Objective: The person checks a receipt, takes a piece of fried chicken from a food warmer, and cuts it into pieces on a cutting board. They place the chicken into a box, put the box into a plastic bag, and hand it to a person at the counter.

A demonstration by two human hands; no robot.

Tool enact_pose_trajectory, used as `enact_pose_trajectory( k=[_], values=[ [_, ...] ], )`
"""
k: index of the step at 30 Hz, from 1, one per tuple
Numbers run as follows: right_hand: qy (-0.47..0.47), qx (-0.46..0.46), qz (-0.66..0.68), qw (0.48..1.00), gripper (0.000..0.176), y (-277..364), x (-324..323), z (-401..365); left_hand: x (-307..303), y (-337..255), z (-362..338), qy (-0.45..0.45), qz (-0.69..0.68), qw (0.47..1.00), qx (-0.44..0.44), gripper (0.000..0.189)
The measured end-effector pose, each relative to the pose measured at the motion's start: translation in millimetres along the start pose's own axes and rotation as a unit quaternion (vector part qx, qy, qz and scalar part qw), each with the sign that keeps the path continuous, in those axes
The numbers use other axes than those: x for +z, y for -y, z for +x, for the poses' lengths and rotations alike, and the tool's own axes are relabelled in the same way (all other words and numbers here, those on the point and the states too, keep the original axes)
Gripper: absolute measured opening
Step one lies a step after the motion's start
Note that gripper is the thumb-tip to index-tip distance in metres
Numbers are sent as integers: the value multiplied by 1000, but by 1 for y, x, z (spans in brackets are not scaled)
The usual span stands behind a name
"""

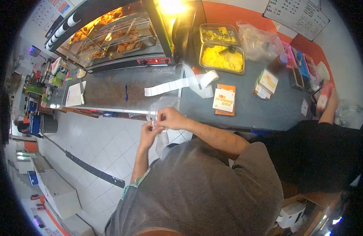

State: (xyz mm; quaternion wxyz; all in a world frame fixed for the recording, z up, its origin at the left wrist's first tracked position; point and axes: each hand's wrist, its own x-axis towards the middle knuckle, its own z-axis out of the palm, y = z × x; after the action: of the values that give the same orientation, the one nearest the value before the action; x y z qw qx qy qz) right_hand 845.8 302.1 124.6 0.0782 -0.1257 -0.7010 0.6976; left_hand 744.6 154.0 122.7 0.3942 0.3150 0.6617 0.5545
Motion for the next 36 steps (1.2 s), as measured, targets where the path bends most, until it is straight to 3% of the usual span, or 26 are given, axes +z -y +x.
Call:
enact_pose_trajectory(
  k=[2,3,6,8,10,11,12,15,16,17,18,19,21,22,24,25,28,29,30,32,33,34,36],
  values=[
    [-5,-4,-5,1000,11,10,-16,14,-25,6,23,76,-105,992,2,26],
    [-45,3,26,999,13,12,-22,21,-24,5,30,63,-221,973,-9,26],
    [-114,-14,31,993,16,1,-26,36,-28,-3,52,56,-118,991,8,13],
    [-139,-37,1,990,17,-1,-27,45,-17,-7,65,50,-142,988,-21,17],
    [-157,-81,-8,984,18,0,-25,51,-15,-5,80,43,-281,955,-84,24],
    [-125,-36,55,990,17,1,-32,56,-18,-11,85,38,-223,971,-83,25],
    [-133,-34,57,989,17,2,-38,59,-22,-7,93,45,-221,970,-86,25],
    [-20,-58,123,991,16,3,-62,65,-30,-6,111,119,-225,964,-71,17],
    [-33,-54,123,990,16,10,-72,66,-40,1,118,131,-225,962,-76,17],
    [-63,-57,-75,994,14,23,-83,65,-59,15,129,99,-230,966,-60,15],
    [-87,-51,-270,958,13,30,-89,63,-69,22,140,66,-235,969,-44,13],
    [-99,-42,-271,957,13,23,-88,67,-70,22,148,80,-236,967,-49,13],
    [-365,-90,-335,864,10,0,-83,87,-69,19,164,-190,-88,976,58,11],
    [-374,-85,-337,860,10,-1,-79,94,-62,10,170,-179,-89,978,58,11],
    [-436,-115,-213,867,11,-2,-76,106,-38,-12,179,-108,-12,989,101,9],
    [-422,-104,-211,876,16,-13,-74,115,-34,-7,184,-73,25,988,131,8],
    [-389,-140,-152,898,17,-5,-57,123,-32,11,208,11,-2,994,110,11],
    [-368,-66,-126,919,13,2,-55,124,-27,1,209,9,-42,997,66,9],
    [-375,-64,-128,916,13,-5,-60,124,-35,8,220,17,-43,997,66,9],
    [-436,-79,-216,870,15,-18,-77,120,-56,15,240,-2,109,975,195,14],
    [-483,-44,-212,849,14,-17,-99,105,-63,9,235,-78,65,980,170,26],
    [-525,-12,-208,825,14,-2,-117,92,-57,6,234,-77,62,980,170,26],
    [-555,-32,-221,801,17,5,-105,95,-47,2,239,-183,-212,955,100,32]
  ],
)
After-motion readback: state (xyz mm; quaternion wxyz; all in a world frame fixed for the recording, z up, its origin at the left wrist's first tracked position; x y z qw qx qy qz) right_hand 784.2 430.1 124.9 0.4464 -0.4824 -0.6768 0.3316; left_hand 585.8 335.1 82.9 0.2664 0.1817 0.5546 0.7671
